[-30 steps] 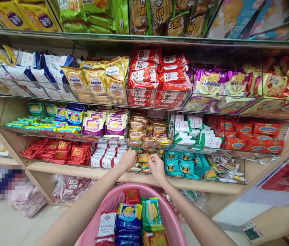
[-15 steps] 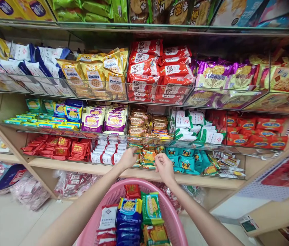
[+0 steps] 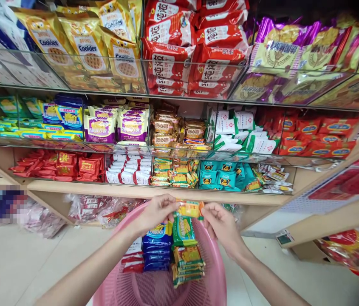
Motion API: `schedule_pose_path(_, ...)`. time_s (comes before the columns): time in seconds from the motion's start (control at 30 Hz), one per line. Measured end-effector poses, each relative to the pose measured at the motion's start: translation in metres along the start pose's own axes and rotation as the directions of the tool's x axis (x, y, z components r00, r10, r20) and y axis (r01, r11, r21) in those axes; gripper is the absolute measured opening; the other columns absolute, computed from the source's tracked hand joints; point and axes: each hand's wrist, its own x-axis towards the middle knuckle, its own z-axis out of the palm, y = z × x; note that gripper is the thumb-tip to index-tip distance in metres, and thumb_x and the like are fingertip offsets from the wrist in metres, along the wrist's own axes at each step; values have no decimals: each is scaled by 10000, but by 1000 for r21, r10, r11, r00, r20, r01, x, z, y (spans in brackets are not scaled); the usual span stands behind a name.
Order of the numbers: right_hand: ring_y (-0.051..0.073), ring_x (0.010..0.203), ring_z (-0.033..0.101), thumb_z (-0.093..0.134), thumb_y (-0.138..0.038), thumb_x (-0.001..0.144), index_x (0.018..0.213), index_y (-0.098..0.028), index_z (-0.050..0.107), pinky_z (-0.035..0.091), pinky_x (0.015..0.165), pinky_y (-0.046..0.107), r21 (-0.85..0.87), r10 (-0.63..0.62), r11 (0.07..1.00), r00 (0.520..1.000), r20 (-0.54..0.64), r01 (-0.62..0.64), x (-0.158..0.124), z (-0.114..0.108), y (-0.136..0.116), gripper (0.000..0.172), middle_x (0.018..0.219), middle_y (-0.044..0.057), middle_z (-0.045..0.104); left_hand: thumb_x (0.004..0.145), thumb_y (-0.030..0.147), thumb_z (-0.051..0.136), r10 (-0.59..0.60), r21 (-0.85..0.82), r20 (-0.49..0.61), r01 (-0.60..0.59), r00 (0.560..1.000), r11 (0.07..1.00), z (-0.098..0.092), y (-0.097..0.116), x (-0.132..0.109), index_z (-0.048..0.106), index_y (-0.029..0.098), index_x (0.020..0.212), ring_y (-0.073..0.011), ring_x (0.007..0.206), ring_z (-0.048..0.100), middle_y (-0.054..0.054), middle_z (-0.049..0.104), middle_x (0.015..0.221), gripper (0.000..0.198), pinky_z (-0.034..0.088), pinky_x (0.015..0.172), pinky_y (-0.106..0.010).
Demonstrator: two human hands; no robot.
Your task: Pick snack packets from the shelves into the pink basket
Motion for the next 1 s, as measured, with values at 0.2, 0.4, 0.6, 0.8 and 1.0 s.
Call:
schedule_pose_path(0.2, 45, 272, 363, 519, -409, 791, 707, -197, 504, 207, 296, 174, -185, 272, 951, 954, 124, -247, -30, -14, 32, 228, 437, -77, 530, 723, 509, 639, -189, -91, 17, 190, 982, 978, 33, -45, -40, 481, 159, 911, -91, 399, 559, 77, 530, 549, 427, 382, 353, -162)
schedule_pose_path(0.4, 80, 247, 427, 418, -225, 785, 661, -204, 477, 201, 276, 193, -419, 326, 878, 929, 173, -230, -32, -14, 58, 139, 388, -80, 513, 839, 370, 478, -172, 54, -82, 177, 982, 983, 60, -82, -57, 377, 182, 1175, -112, 395, 564, 77, 513, 617, 398, 416, 347, -190)
schedule_pose_path(0.6, 97, 235, 447, 397, -171, 767, 605, -226, 406, 157, 270, 202, -513, 284, 844, 942, 182, -155, -25, -12, 68, 171, 326, -92, 460, 842, 277, 500, -24, 455, -160, 95, 987, 885, 63, -89, -68, 522, 203, 1173, -188, 736, 661, -27, 635, 820, 340, 548, 678, -310)
schedule_pose_path(0.8, 107, 239, 460, 410, -187, 768, 584, -235, 375, 176, 264, 208, -536, 258, 835, 950, 178, -127, -22, -11, 77, 194, 332, -98, 434, 815, 216, 567, 70, 722, -139, 53, 988, 689, 63, -102, -70, 496, 161, 1297, -231, 1080, 609, -127, 632, 1204, 490, 483, 961, -355)
schedule_pose_path(1.0, 123, 263, 463, 415, -210, 760, 577, -242, 373, 186, 288, 229, -566, 267, 813, 951, 153, -137, -20, -13, 74, 191, 344, -96, 401, 876, 284, 503, 260, 849, -91, -62, 961, 525, 64, -135, -67, 503, 203, 1300, -224, 1017, 658, -122, 653, 1189, 431, 535, 892, -331)
